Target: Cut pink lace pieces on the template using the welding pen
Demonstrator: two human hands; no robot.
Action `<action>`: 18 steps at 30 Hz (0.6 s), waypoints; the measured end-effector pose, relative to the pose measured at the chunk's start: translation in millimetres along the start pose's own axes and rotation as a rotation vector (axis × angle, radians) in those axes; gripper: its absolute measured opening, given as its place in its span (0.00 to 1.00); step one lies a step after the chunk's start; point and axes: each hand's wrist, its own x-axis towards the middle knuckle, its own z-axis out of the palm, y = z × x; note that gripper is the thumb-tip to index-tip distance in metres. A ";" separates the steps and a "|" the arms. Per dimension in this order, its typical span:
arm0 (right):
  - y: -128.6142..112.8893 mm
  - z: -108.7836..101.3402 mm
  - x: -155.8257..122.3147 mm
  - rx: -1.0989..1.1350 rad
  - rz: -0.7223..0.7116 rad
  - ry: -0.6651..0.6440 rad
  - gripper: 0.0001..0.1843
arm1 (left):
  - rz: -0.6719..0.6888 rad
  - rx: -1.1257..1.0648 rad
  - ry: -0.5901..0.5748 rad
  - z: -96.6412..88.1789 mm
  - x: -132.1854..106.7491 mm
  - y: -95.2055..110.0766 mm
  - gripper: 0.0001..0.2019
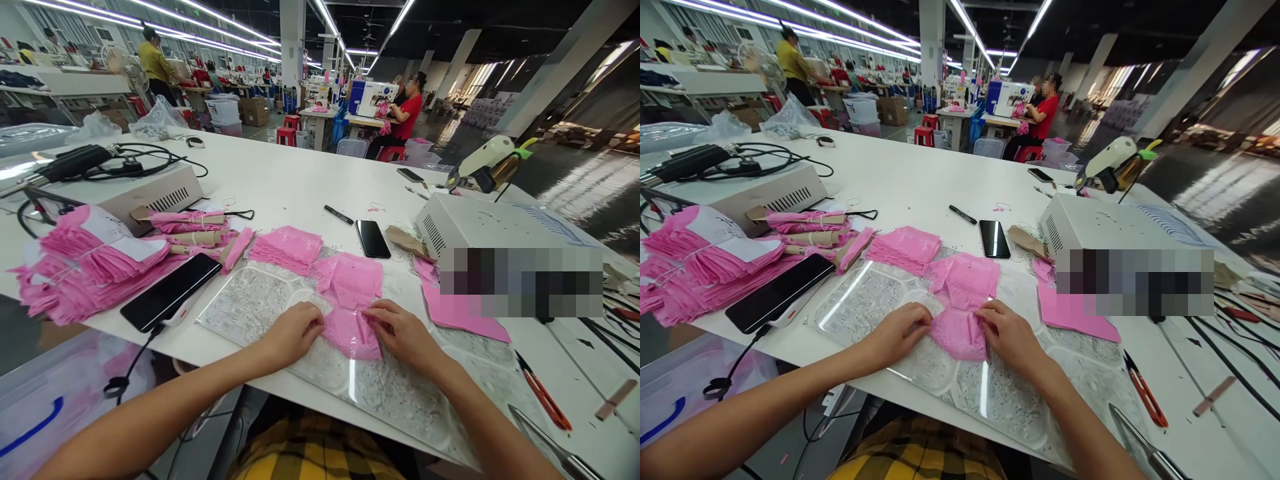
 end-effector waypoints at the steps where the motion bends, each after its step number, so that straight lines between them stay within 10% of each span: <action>1: 0.7 0.3 -0.3 -0.005 0.005 0.002 0.14 | -0.030 -0.017 0.005 -1.9 1.7 0.0 0.04; 18: 1.8 3.5 -1.2 -0.017 0.063 0.023 0.15 | -0.275 -0.607 -0.081 -5.7 23.3 17.0 0.11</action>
